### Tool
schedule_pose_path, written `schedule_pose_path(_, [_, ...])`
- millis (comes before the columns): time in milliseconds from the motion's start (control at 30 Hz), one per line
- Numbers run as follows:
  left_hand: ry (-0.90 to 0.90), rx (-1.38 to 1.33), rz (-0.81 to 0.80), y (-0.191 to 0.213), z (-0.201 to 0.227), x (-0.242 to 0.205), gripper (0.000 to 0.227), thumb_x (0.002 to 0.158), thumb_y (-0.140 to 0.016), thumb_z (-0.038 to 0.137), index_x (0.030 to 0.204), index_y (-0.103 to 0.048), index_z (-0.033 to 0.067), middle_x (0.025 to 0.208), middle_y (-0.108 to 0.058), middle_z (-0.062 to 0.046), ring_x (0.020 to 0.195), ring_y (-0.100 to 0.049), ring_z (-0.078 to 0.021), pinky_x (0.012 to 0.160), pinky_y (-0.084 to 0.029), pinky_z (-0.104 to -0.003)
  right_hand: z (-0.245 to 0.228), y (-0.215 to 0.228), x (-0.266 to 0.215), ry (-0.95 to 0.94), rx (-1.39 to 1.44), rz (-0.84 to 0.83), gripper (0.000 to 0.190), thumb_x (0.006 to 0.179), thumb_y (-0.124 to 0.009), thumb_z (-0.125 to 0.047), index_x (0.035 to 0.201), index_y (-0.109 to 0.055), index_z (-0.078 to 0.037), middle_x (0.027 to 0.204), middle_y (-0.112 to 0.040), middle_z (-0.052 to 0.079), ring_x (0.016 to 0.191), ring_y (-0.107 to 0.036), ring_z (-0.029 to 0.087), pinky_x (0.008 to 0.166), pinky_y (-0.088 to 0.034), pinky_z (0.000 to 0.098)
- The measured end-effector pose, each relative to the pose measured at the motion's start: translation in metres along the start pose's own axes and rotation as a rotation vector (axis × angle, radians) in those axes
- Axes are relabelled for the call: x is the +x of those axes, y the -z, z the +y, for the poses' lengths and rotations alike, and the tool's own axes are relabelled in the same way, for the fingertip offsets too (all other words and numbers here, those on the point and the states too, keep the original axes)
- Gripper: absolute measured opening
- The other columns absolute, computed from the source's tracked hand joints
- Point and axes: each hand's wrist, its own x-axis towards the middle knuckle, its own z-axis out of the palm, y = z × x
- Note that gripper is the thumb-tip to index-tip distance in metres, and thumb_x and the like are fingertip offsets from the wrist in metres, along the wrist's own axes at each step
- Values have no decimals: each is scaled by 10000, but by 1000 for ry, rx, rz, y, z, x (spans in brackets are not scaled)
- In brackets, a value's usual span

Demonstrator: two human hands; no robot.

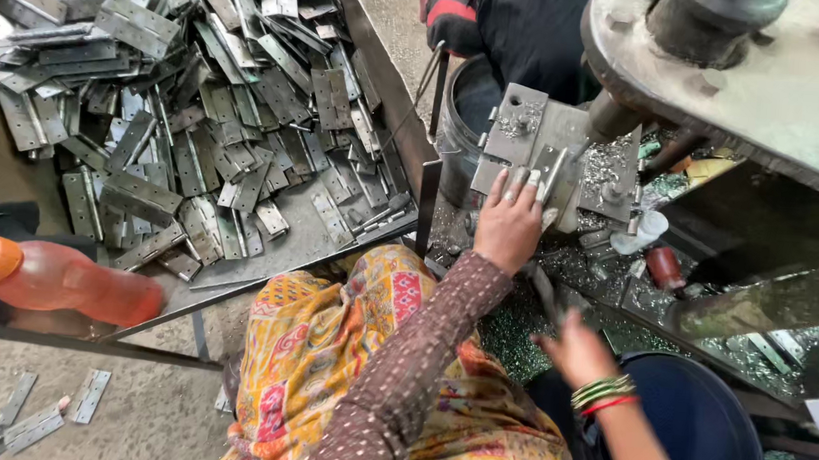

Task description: The person repeatedly picks up metal hinge pieces from a bin, places them into a manual punching machine, and operates the lever to punch holes. The processed pieces are then dropped into a pile on the floor.

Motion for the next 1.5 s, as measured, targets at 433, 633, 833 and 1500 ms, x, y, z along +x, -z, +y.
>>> schedule_pose_path(433, [47, 26, -178, -20, 1, 0, 290, 973, -541, 172, 1142, -733, 37, 1363, -639, -148, 1398, -509, -296, 1266, -243, -502, -12, -48, -24, -16, 28, 57, 683, 861, -690, -430, 1254, -433, 67, 821, -690, 327, 737, -723, 470, 590, -592, 513])
schedule_pose_path(633, [62, -7, -162, -31, 6, 29, 271, 954, -553, 190, 1092, -740, 50, 1361, -643, -148, 1379, -530, -290, 1250, -230, -497, -8, 27, 1, 78, -154, 61, 683, 842, -745, -601, 1021, -525, 20, 766, -688, 273, 735, -707, 451, 636, -566, 505])
schedule_pose_path(833, [60, 5, -285, -34, 7, 36, 268, 989, -541, 184, 1123, -737, 61, 1392, -629, -140, 1393, -520, -275, 1286, -211, -487, -17, -61, -34, 62, -37, 356, 604, 899, -642, -466, 1181, -499, 48, 772, -683, 263, 637, -682, 441, 523, -534, 518])
schedule_pose_path(1500, [76, -90, -418, -21, -9, 50, 193, 873, -603, 217, 944, -766, 140, 1143, -691, -129, 1096, -651, -257, 1182, -332, -505, -3, -47, -28, -154, -27, -71, 694, 961, -557, -590, 1202, -533, 60, 747, -736, 285, 698, -724, 429, 597, -554, 508])
